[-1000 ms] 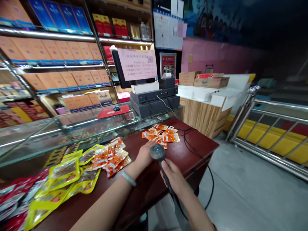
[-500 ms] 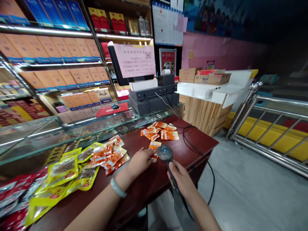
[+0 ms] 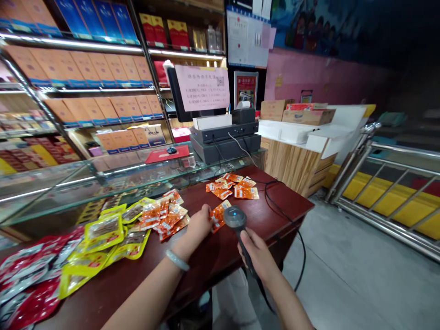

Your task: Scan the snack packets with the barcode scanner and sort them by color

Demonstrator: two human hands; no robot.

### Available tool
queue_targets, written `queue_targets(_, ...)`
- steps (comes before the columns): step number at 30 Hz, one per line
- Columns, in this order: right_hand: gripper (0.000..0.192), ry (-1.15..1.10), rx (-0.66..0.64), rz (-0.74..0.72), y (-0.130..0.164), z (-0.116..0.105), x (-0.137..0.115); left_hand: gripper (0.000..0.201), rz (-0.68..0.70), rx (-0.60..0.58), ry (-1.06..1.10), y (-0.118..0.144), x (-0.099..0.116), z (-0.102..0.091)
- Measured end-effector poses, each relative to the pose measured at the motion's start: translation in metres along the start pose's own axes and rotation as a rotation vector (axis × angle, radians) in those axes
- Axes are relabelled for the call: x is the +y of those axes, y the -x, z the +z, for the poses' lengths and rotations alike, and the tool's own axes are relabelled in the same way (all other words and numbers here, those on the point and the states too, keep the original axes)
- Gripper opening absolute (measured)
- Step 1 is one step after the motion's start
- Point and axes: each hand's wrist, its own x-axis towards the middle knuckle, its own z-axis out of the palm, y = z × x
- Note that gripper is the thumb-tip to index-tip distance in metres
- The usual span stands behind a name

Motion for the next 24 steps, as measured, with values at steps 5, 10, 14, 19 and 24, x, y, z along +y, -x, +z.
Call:
queue_targets(5,0.055,0.015,-0.082,-0.009,-0.002,0.013,-0.008,0.029,-0.054,0.087,0.191,0.006,-0.022,-0.006)
queue_targets(10,0.053,-0.018,-0.178,-0.004,-0.014,0.035,-0.008,0.027,-0.062,0.156,0.239,0.016,-0.045,-0.011)
queue_targets(14,0.053,-0.012,-0.256,0.019,-0.024,0.053,-0.003,0.026,-0.136,0.179,0.266,0.022,-0.072,-0.015)
queue_targets(19,0.056,0.048,-0.383,0.028,-0.041,0.085,0.001,0.034,-0.358,0.221,0.238,0.025,-0.124,-0.039)
queue_targets(24,0.059,0.080,-0.448,0.020,-0.054,0.107,-0.001,0.053,-0.504,0.447,-0.045,0.025,-0.148,-0.065)
